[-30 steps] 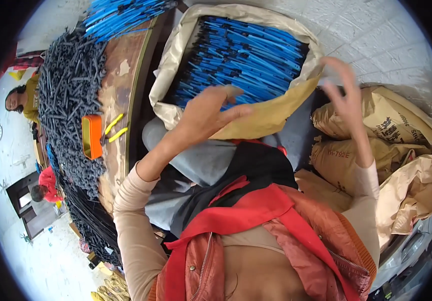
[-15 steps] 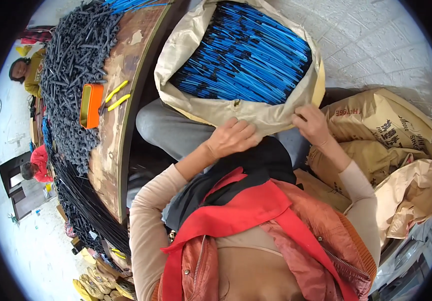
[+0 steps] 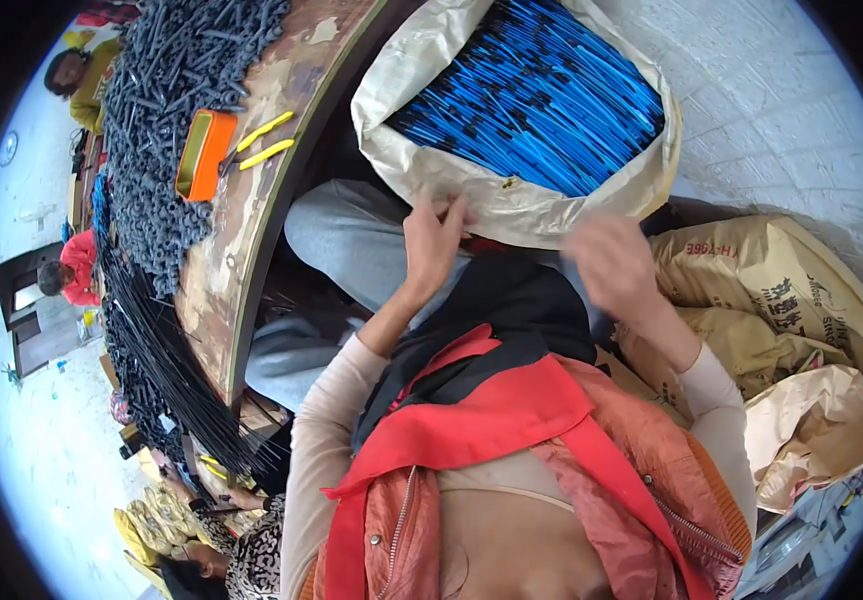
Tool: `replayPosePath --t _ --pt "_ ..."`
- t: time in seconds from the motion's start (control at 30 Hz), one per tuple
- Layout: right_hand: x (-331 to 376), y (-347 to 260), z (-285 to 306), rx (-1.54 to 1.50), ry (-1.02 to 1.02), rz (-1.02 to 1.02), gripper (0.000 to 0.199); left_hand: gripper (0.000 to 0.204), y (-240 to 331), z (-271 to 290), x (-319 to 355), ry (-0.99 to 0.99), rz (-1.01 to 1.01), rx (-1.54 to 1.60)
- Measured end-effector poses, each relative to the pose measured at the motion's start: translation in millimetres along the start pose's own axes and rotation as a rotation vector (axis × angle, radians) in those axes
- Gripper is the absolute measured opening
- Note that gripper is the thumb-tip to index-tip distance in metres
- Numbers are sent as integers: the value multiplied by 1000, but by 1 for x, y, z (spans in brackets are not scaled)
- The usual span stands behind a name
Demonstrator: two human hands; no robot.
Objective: Bundling small blue and black plastic components and cutting the excess using pliers.
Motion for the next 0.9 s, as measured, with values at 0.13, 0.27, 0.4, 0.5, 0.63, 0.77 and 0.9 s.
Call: replayPosePath --t 0.13,0.27,0.4,0.5,0.63,0.77,0.9 --pt "-12 35 -29 198 -263 -192 31 28 -13 -1 4 79 237 331" --pt "-9 50 -39 100 -338 -240 24 34 -31 0 -5 236 196 276" --pt "0 41 -27 111 -324 -66 21 36 -35 -4 -24 305 137 253" --pt "18 18 -21 195 -267 -59 16 31 -17 1 -31 414 118 141" --pt "19 -5 -46 361 -210 -83 22 35 -39 -1 -39 354 155 458" --pt "5 15 -28 177 -479 -228 23 38 -24 29 -41 285 72 900" --pt "-56 22 -24 -32 -456 -284 17 33 3 88 -62 334 -55 900"
Point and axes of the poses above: each hand's wrist, its own x-axis away from the middle knuckle, its own z-axis out of the back of the hand, y = z × x, the point moved 4 cm from there along -x, towards the middle knuckle
